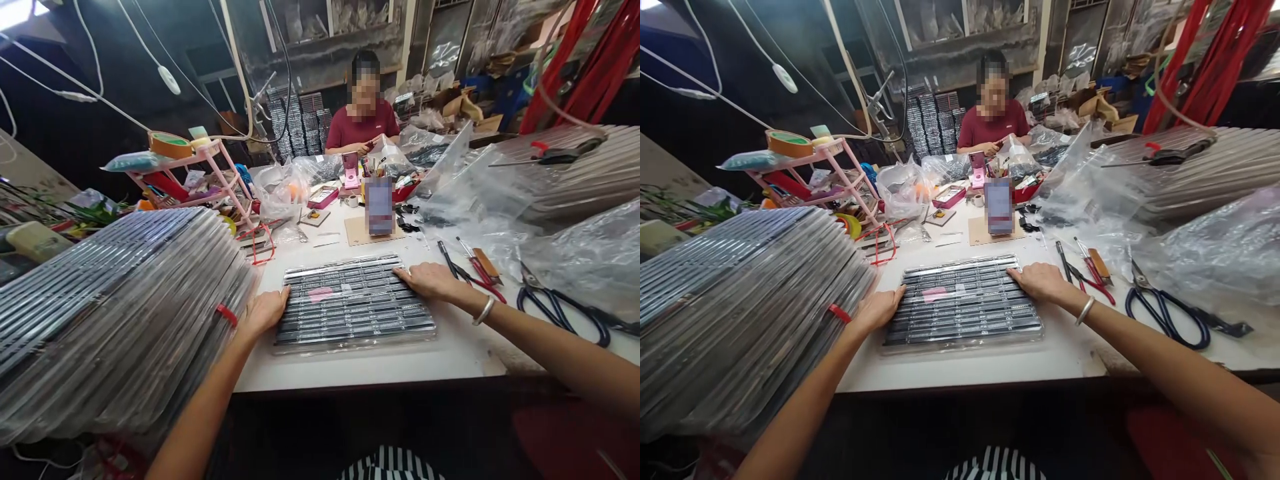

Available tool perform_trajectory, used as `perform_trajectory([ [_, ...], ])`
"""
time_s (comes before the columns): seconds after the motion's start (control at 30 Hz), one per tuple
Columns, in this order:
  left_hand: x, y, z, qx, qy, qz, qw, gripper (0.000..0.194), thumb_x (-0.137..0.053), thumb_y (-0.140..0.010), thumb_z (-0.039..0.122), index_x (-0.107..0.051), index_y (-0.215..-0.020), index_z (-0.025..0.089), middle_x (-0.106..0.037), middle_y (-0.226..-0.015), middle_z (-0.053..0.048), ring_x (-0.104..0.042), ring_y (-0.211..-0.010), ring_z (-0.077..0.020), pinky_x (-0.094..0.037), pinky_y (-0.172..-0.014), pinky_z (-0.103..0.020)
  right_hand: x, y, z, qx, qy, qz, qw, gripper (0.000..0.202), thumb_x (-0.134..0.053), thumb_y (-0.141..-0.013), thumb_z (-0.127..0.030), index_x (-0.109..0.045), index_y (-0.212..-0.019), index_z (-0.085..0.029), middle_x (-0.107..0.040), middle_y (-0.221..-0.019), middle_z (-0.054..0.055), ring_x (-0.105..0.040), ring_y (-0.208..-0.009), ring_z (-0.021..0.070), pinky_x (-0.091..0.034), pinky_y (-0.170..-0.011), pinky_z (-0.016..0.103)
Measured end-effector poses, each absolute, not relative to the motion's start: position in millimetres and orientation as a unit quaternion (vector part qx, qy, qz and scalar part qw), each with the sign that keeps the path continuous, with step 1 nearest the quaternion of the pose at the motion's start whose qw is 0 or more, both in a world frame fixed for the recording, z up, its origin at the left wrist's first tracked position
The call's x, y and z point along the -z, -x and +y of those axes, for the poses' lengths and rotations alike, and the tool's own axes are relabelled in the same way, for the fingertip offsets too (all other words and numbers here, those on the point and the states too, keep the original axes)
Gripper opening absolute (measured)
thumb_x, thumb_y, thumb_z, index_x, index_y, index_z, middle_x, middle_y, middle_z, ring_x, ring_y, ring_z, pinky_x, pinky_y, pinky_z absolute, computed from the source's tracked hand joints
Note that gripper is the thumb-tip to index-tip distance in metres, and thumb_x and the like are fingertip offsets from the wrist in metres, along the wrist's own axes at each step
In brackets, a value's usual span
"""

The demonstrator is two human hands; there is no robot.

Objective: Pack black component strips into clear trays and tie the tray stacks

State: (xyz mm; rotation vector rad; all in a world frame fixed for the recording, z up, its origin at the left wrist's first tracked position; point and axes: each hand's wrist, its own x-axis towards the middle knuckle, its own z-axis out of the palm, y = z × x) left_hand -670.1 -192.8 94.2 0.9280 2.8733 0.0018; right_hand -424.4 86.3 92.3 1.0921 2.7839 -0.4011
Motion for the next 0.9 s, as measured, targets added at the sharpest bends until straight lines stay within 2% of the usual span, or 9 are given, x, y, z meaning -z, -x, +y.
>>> perform_trajectory([
  [0.1, -89.8, 660.8, -207.5, -0.073, -0.285, 0.954, 0.065, 0.063, -0.023, -0.087, 0.058, -0.064, -0.093, 0.011, -0.068, -0.087, -0.019, -0.064, -0.088, -0.0319, -0.044, -0.075, -0.040, -87.3, 409.8, 81.0, 0.136, -0.375, 0.916, 0.036, 0.069, -0.020, -0.087, -0.065, -0.063, -0.095, -0.012, -0.066, -0.088, 0.020, -0.062, -0.086, 0.0312, -0.042, -0.071, 0.039],
  [0.27, -63.3, 645.1, -231.6, -0.342, -0.276, 0.898, 0.029, 0.049, -0.041, -0.081, 0.053, -0.064, -0.096, 0.014, -0.065, -0.091, -0.011, -0.060, -0.085, -0.0235, -0.044, -0.079, -0.035, -67.3, 385.3, 61.6, 0.199, -0.367, 0.907, -0.051, 0.056, -0.027, -0.090, -0.055, -0.055, -0.115, -0.014, -0.067, -0.091, 0.012, -0.061, -0.084, 0.0252, -0.041, -0.071, 0.033],
  [0.37, -65.0, 637.7, -230.5, -0.478, -0.208, 0.853, 0.013, 0.041, -0.055, -0.072, 0.049, -0.065, -0.089, 0.013, -0.063, -0.093, -0.011, -0.058, -0.086, -0.0221, -0.044, -0.081, -0.035, -63.2, 383.6, 52.8, 0.194, -0.372, 0.903, -0.086, 0.052, -0.030, -0.090, -0.051, -0.058, -0.111, -0.013, -0.066, -0.086, 0.011, -0.060, -0.078, 0.0242, -0.041, -0.068, 0.034],
  [0.43, -78.0, 631.5, -230.1, -0.585, -0.160, 0.794, 0.046, 0.039, -0.064, -0.067, 0.045, -0.064, -0.090, 0.014, -0.063, -0.089, -0.008, -0.058, -0.081, -0.0184, -0.046, -0.076, -0.031, -68.4, 383.8, 51.9, 0.213, -0.372, 0.894, -0.127, 0.055, -0.033, -0.088, -0.054, -0.060, -0.111, -0.011, -0.064, -0.078, 0.009, -0.059, -0.072, 0.0229, -0.041, -0.065, 0.033],
  [0.6, -125.8, 607.8, -244.6, -0.747, -0.134, 0.597, 0.261, 0.037, -0.069, -0.070, 0.037, -0.060, -0.098, 0.014, -0.058, -0.061, 0.001, -0.055, -0.058, -0.0111, -0.045, -0.053, -0.021, -104.7, 373.5, 58.1, 0.340, -0.346, 0.809, -0.333, 0.058, -0.046, -0.082, -0.058, -0.060, -0.116, -0.013, -0.057, -0.066, 0.002, -0.053, -0.059, 0.0162, -0.044, -0.060, 0.032],
  [0.67, -142.5, 594.5, -248.3, -0.786, -0.152, 0.557, 0.220, 0.031, -0.067, -0.073, 0.035, -0.061, -0.094, 0.014, -0.060, -0.057, 0.001, -0.055, -0.054, -0.0107, -0.045, -0.049, -0.020, -121.4, 368.3, 56.0, 0.362, -0.334, 0.752, -0.439, 0.053, -0.048, -0.084, -0.054, -0.058, -0.120, -0.017, -0.059, -0.079, 0.003, -0.056, -0.063, 0.0147, -0.046, -0.063, 0.031],
  [0.77, -158.7, 569.5, -240.8, -0.826, -0.203, 0.515, 0.102, 0.023, -0.069, -0.073, 0.034, -0.056, -0.085, 0.020, -0.068, -0.065, 0.000, -0.063, -0.060, -0.0141, -0.051, -0.054, -0.023, -139.4, 362.6, 35.4, 0.295, -0.329, 0.692, -0.570, 0.043, -0.051, -0.085, -0.047, -0.058, -0.119, -0.022, -0.059, -0.099, 0.006, -0.059, -0.077, 0.0147, -0.047, -0.071, 0.032],
  [0.83, -158.9, 551.5, -227.3, -0.817, -0.260, 0.510, 0.069, 0.022, -0.069, -0.074, 0.033, -0.052, -0.079, 0.021, -0.072, -0.080, -0.002, -0.068, -0.075, -0.0192, -0.056, -0.066, -0.031, -144.0, 360.5, 7.2, 0.340, -0.293, 0.711, -0.542, 0.033, -0.050, -0.087, -0.045, -0.064, -0.107, -0.023, -0.061, -0.089, 0.004, -0.059, -0.074, 0.0146, -0.047, -0.070, 0.031],
  [0.9, -147.7, 536.4, -210.7, -0.788, -0.307, 0.533, 0.020, 0.021, -0.069, -0.074, 0.028, -0.051, -0.074, 0.020, -0.072, -0.091, -0.003, -0.068, -0.089, -0.0223, -0.055, -0.079, -0.039, -142.5, 361.1, -29.6, 0.510, -0.194, 0.751, -0.371, 0.034, -0.046, -0.088, -0.048, -0.067, -0.092, -0.022, -0.062, -0.074, 0.003, -0.059, -0.067, 0.0143, -0.048, -0.065, 0.030],
])
